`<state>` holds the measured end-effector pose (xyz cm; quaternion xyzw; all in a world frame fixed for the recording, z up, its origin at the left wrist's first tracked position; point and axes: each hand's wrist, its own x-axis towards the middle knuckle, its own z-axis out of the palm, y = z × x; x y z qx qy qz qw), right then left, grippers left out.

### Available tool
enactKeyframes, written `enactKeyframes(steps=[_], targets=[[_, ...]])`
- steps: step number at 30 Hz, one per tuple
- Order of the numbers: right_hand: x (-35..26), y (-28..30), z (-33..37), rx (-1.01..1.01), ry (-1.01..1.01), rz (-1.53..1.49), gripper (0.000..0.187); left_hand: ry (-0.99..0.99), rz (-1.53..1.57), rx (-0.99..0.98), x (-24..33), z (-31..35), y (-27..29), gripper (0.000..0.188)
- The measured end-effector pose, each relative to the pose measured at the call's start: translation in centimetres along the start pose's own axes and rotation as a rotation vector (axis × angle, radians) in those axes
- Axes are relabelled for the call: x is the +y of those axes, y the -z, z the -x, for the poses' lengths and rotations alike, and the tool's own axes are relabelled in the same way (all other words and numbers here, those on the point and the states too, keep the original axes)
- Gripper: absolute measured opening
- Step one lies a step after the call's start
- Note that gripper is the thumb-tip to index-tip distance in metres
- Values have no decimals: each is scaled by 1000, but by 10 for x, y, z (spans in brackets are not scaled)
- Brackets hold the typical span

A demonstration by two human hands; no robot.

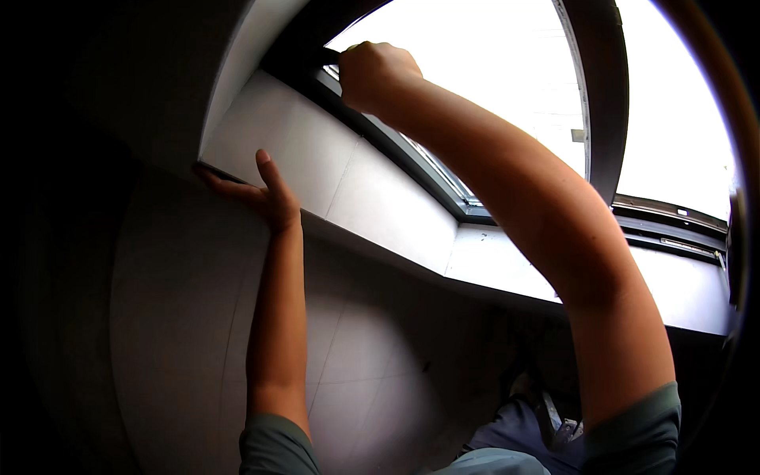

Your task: The person uses a scraper to remove debris and residue from the frame and glass of a skylight window. They work along the edges and corners, occasionally wiping away loosened material with their hand.

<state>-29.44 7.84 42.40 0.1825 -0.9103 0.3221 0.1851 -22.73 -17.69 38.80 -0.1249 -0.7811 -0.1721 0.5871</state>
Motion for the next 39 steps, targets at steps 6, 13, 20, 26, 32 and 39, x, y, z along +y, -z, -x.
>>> enactKeyframes(steps=[6, 13, 20, 26, 32, 39], targets=[[15, -2, 9, -15, 88, -49, 26, -8, -68, -3, -1, 1, 7, 121], [51, -18, 30, -178, 72, 20, 18, -37, -103, 3, 4, -3, 6, 120], [114, -87, 143, 24, -85, -301, 25, 5, -24, 1, 6, -1, 7, 118], [112, -89, 181, 86, -131, -692, 25, 6, 4, 23, 9, 3, 2, 116], [131, -120, 332, -136, -250, -557, 25, -100, -105, 56, -4, -2, 2, 113], [170, -18, 503, -162, -426, -270, 18, -439, -218, 156, 72, 7, 11, 79]])
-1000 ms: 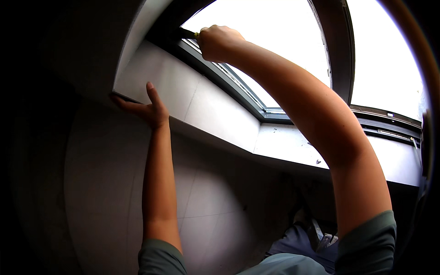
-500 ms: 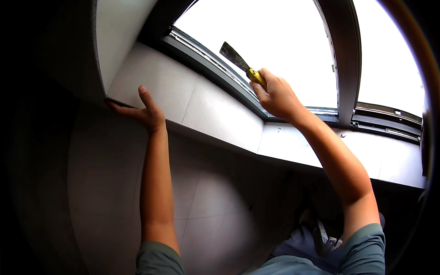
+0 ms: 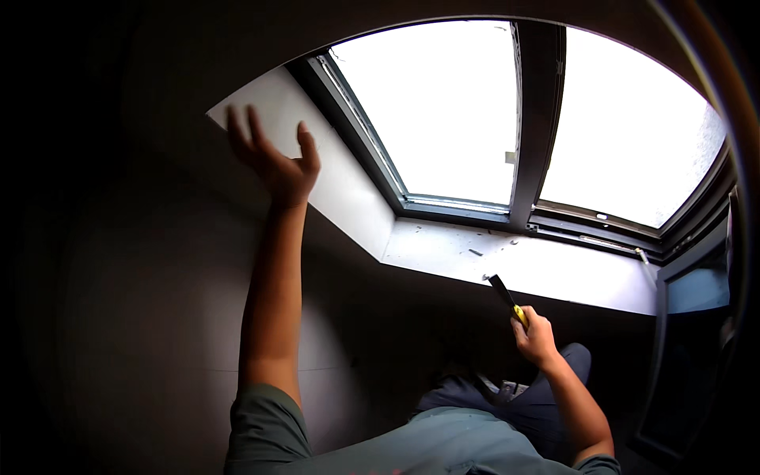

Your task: The person uses a scraper to remove debris and residue from the frame and glass of a skylight window. They work along the edges and corners, occasionally wiping away loosened material with their hand.

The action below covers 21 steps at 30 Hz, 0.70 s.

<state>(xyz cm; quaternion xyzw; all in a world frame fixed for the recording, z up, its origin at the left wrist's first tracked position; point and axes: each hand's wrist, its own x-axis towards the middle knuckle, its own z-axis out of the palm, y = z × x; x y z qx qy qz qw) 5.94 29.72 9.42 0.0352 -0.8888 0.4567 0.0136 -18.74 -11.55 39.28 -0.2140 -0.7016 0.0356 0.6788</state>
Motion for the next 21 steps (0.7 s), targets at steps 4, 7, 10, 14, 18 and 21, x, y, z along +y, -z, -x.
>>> enactKeyframes(steps=[4, 7, 10, 14, 18, 21], targets=[[48, 62, 91, 93, -201, 279, 18, 892, 795, -201, 53, 3, -62, 27], [89, 96, 164, 222, -340, 453, 21, 1658, 1169, -61, 79, -31, -111, 27], [112, 119, 212, 278, -462, 427, 22, 1798, 1404, 51, 79, -64, -137, 24], [93, 131, 265, 340, -548, 544, 25, 1960, 1666, 434, 55, -69, -184, 16], [114, 116, 266, 291, -530, 551, 28, 1806, 1613, 481, 10, -46, -237, 18], [113, 119, 301, 264, -590, 592, 30, 1819, 1356, 194, 69, -46, -189, 23]])
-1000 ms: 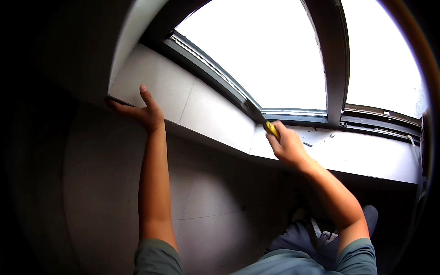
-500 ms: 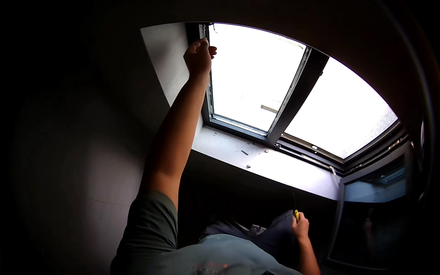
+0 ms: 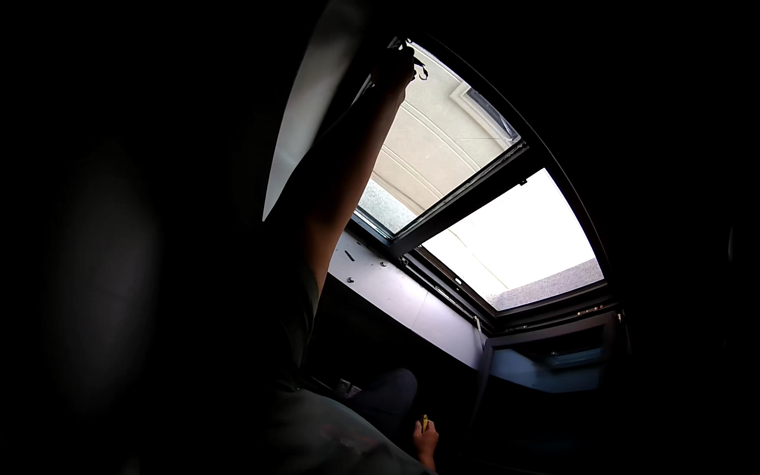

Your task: The person uses a scraper to remove debris and residue from the frame and glass of a skylight window. They work along the edges and corners, occasionally wiping away loosened material with their hand.

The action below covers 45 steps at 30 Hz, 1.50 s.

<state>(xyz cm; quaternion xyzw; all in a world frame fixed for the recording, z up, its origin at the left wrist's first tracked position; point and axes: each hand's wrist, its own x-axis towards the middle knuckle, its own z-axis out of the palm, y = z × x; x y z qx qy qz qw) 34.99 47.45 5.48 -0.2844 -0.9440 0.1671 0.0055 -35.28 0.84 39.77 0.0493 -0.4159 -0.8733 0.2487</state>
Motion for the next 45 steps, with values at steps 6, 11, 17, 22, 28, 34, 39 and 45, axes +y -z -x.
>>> enactKeyframes(steps=[6, 11, 17, 22, 28, 34, 39, 45], targets=[[-20, -10, 0, -53, 29, 23, 33, -222, -874, -144, 21, 40, 70, 27], [-47, -8, -31, -85, 194, 9, 29, -3, -959, -418, -63, 141, 164, 23], [-78, -2, -36, -92, 245, -17, 26, 188, -1280, -642, -146, 272, 322, 20], [-99, -19, -28, -144, 293, -116, 24, 324, -1517, -513, -159, 328, 479, 23], [-129, -23, -9, -161, 279, -97, 28, 643, -1665, -516, -114, 364, 556, 37], [-144, -19, -20, -205, 332, -21, 28, 258, -1507, -464, -142, 354, 566, 28], [-170, 13, -39, -150, 323, 79, 24, -89, -1318, -529, -173, 341, 473, 33], [-197, 42, -69, -101, 279, 152, 31, -380, -1271, -464, -217, 309, 372, 44]])
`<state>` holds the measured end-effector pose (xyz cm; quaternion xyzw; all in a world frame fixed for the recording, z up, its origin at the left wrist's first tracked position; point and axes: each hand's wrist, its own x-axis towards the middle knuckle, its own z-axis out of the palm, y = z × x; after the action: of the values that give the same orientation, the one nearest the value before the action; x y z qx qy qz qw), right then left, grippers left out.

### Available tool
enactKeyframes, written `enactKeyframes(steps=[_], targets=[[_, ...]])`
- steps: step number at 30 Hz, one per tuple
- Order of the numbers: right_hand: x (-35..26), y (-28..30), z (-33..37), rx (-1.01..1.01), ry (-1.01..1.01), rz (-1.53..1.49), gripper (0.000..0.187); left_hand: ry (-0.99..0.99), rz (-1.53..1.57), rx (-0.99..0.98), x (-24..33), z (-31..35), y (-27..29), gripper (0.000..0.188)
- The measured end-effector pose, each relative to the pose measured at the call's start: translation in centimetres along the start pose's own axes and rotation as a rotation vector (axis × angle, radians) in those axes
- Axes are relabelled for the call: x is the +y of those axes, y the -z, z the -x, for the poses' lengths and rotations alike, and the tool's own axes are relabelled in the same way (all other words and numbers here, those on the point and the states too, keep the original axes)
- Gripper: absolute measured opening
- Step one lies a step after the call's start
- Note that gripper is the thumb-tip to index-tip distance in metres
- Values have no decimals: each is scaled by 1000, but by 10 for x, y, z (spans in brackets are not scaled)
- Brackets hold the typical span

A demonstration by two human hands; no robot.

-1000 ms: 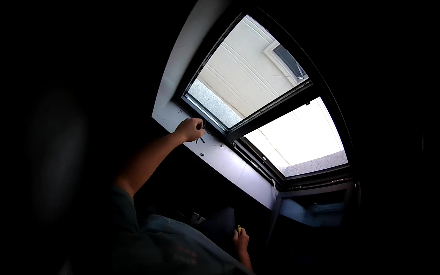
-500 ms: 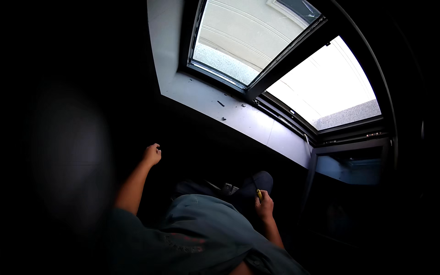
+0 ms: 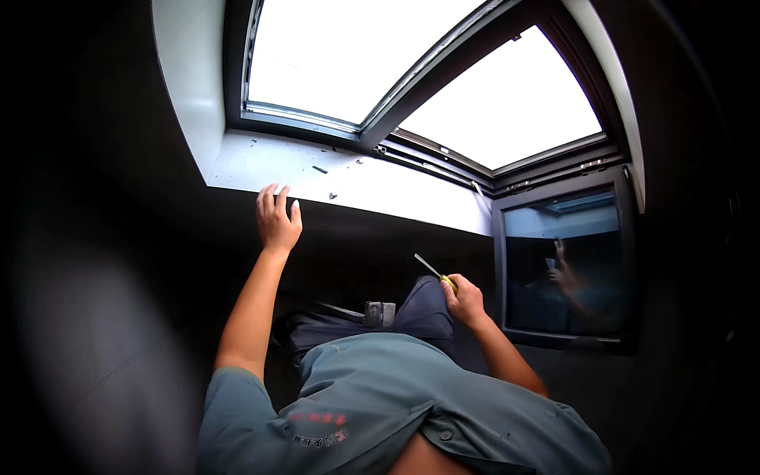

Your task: The person uses a scraper to remove debris and residue from the frame and glass of a skylight window. They work along the edges and corners, occasionally wiping away loosened material with their hand.

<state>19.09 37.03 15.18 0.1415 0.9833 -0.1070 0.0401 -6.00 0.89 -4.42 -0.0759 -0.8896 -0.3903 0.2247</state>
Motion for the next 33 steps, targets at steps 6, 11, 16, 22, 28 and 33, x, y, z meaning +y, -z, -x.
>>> enactKeyframes(steps=[6, 11, 16, 22, 28, 33], targets=[[43, 3, -60, -99, 201, 97, 34, 201, -222, 131, 8, -72, -77, 62], [125, -43, -168, 27, 316, 135, 35, 177, -382, 120, -2, -83, -124, 85], [176, -108, -270, 155, 415, 99, 40, 233, -718, 76, -5, -82, -95, 85], [214, -152, -279, 300, 407, 24, 48, 246, -692, -60, -6, -96, -103, 93], [199, -145, -275, 378, 413, 14, 48, 181, -681, -41, 5, -105, -82, 93], [195, -144, -278, 382, 289, 89, 51, 229, -633, -29, 13, -92, -76, 91]])
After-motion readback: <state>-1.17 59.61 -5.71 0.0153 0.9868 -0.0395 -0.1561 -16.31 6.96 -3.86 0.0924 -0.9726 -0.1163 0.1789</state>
